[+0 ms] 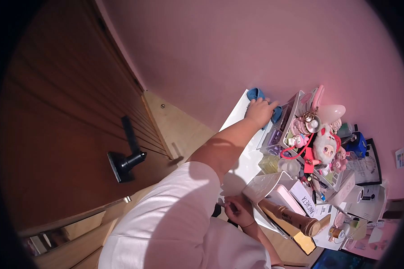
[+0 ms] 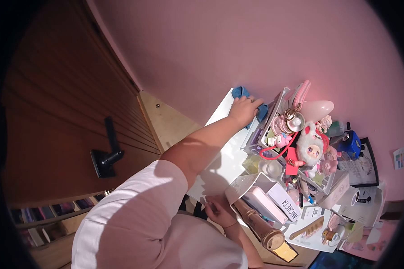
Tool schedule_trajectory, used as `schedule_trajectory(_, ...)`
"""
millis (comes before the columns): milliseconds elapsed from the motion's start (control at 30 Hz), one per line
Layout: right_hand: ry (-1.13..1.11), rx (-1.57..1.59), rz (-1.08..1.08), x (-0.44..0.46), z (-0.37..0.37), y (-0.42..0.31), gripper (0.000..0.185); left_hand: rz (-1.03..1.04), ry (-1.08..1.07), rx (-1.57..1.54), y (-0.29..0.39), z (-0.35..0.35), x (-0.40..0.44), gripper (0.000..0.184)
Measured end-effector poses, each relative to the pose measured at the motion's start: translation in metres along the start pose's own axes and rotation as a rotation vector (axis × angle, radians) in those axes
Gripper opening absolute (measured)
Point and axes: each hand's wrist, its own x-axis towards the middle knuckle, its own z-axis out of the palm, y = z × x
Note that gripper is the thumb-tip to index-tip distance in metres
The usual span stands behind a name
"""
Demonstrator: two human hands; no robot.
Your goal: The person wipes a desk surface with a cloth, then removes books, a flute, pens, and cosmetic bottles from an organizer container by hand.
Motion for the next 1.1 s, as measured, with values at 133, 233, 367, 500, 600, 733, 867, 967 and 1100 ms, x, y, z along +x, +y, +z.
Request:
schedule_trajectory(133, -0.040, -0.021, 0.054, 0.000, -0.003, -0.003, 0.021, 0.153, -0.081, 0.184, 0.001, 0.005, 0.006, 0.033)
schedule_trajectory(233, -0.018, -0.085, -0.056, 0.001, -0.003, -0.001, 0.021, 0.193, -0.160, 0.276, -0.001, 0.014, 0.006, 0.034)
schedule_trajectory(367, -0.052, -0.030, 0.029, -0.003, -0.002, 0.000, 0.022, 0.105, -0.287, 0.378, 0.013, 0.016, 0.010, 0.034)
schedule_trajectory(500, -0.062, -0.074, -0.064, -0.001, -0.003, 0.006, 0.023, 0.046, -0.380, 0.385, 0.020, 0.015, 0.013, 0.034)
schedule_trajectory(600, -0.063, -0.092, -0.069, -0.002, -0.001, 0.010, 0.021, 0.069, -0.389, 0.372, 0.019, 0.008, 0.005, 0.034)
schedule_trajectory(733, 0.036, -0.053, -0.117, 0.000, 0.005, 0.011, 0.018, 0.153, -0.313, 0.308, 0.010, 0.002, -0.019, 0.036)
schedule_trajectory(867, 0.008, -0.034, -0.082, 0.005, 0.000, 0.000, 0.017, 0.157, -0.302, 0.260, 0.010, -0.004, -0.042, 0.036)
schedule_trajectory(967, -0.018, 0.029, -0.014, -0.003, 0.004, 0.014, 0.016, 0.166, -0.290, 0.218, 0.010, -0.011, -0.060, 0.037)
schedule_trajectory(1100, -0.011, 0.068, -0.030, 0.001, 0.002, 0.007, 0.016, 0.177, -0.210, 0.105, 0.006, -0.015, -0.083, 0.028)
